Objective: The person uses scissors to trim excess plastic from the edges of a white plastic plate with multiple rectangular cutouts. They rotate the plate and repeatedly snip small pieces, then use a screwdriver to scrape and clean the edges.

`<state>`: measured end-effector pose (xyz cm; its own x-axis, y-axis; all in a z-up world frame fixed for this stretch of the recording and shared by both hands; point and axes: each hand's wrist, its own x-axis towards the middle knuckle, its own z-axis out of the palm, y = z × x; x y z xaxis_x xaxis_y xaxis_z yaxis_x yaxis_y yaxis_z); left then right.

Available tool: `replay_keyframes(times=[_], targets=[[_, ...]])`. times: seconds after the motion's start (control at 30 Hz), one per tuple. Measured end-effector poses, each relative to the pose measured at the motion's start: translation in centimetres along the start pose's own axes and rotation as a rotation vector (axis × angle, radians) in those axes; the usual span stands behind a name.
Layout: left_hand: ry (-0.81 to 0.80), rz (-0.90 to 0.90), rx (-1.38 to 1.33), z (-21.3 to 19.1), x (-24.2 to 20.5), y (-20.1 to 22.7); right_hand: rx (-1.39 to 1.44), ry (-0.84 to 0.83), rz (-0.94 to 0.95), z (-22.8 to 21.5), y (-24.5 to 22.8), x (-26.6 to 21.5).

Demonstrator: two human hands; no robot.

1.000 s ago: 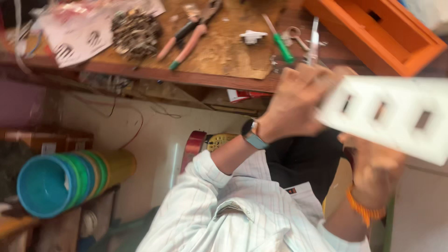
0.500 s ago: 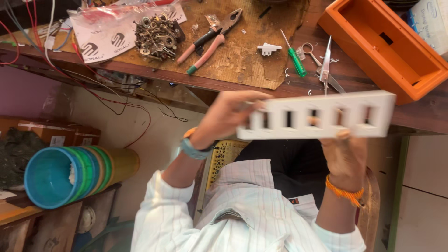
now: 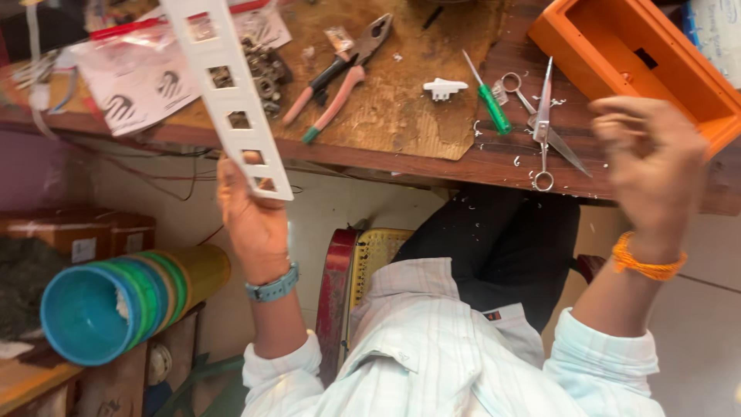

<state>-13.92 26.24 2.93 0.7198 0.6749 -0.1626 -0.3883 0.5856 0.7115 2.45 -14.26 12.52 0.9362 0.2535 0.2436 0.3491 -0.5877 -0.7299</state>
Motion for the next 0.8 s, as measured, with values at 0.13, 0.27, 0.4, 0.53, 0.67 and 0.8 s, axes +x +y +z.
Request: replay_keyframes(times=[0.13,0.27,0.4,0.53,0.67,0.8], targets=[[-0.082,-0.005,-0.026,-0.2,2.3,0.7,0.178,0.110,0.090,-1.6,2.6,-1.5],[-0.088,0.035,0.079,0.6,4.1,1.7,0.160,0.136,0.243,-2.0,3.6,-5.2],[-0.181,0.054,0.170,2.5,4.7,3.4,0.297,0.189,0.295,-0.7,3.8,-6.6],[-0.198,0.124,0.269,4.6,5.4,3.6,0.262,0.017,0.212,1.3,1.6,-4.9],[-0.147,0.132,0.536,5.5,4.8,1.5,0.080,-0.151,-0.185,7.1,-0.5,3.5],[-0.356,0.051,0.738,5.5,4.7,-3.1,-0.280,-0.301,-0.645,12.4,-2.4,9.9]])
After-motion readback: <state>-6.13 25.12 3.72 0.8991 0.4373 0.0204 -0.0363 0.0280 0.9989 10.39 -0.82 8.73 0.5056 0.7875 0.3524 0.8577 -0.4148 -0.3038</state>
